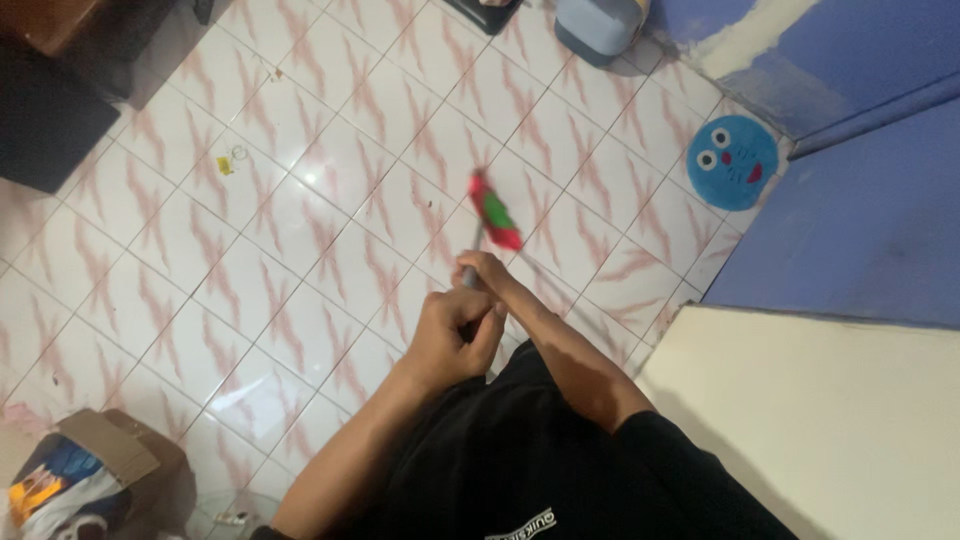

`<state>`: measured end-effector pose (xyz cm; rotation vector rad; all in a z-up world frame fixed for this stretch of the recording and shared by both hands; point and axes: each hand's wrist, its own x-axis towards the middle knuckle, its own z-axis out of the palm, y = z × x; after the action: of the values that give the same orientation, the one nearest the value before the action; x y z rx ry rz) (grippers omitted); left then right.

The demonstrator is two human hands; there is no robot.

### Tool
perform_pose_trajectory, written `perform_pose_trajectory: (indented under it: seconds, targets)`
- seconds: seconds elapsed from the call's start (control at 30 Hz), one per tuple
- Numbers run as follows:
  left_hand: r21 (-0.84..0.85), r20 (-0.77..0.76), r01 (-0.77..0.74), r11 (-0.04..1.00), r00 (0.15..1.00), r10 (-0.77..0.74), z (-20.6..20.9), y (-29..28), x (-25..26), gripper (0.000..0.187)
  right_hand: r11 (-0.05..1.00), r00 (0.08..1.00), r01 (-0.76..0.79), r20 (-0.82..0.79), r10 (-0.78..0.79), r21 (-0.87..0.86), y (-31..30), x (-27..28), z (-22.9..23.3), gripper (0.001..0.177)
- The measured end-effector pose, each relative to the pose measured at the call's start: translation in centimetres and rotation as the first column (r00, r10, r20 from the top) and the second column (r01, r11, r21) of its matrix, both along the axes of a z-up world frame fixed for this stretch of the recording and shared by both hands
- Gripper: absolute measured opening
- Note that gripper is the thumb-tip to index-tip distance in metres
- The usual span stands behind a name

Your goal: The person sweeps the tiled floor using a broom, moving the broom head across the surface to gather debris.

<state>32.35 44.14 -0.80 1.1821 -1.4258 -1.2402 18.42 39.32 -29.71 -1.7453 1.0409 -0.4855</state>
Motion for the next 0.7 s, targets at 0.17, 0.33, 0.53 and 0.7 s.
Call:
perform_pose_trajectory:
  seconds: [0.17, 0.33, 0.53, 0.7]
  targets:
    - [-0.146, 0.042, 0.134, 0.980, 0.991, -0.129, 7.9, -0.1, 3.0, 0.034, 0.999, 0.999, 0.030, 0.041, -0.031, 0.035, 0.5, 3.4, 12.0, 0.021]
    - [-0.234, -0.284, 0.335, 0.913, 0.874, -0.394, 5.9, -0.2, 4.3, 0.036, 0.993, 0.960, 0.023, -0.274, -0.055, -0.118, 3.4, -2.9, 14.1, 0.023]
    - [0.157, -0.572, 0.485, 0.861, 0.755, -0.321, -8.9, 0.4, -6.3, 0.045, 0.941, 0.794, 0.337, -0.524, -0.308, -0.042, 9.1, -17.0, 3.7, 0.028]
    - [0.206, -0.437, 0.540, 0.816, 0.797, -0.417, -9.5, 1.3, -8.1, 0.040, 0.872, 0.782, 0.484, -0.486, -0.391, 0.076, 12.7, -19.1, -3.4, 0.030]
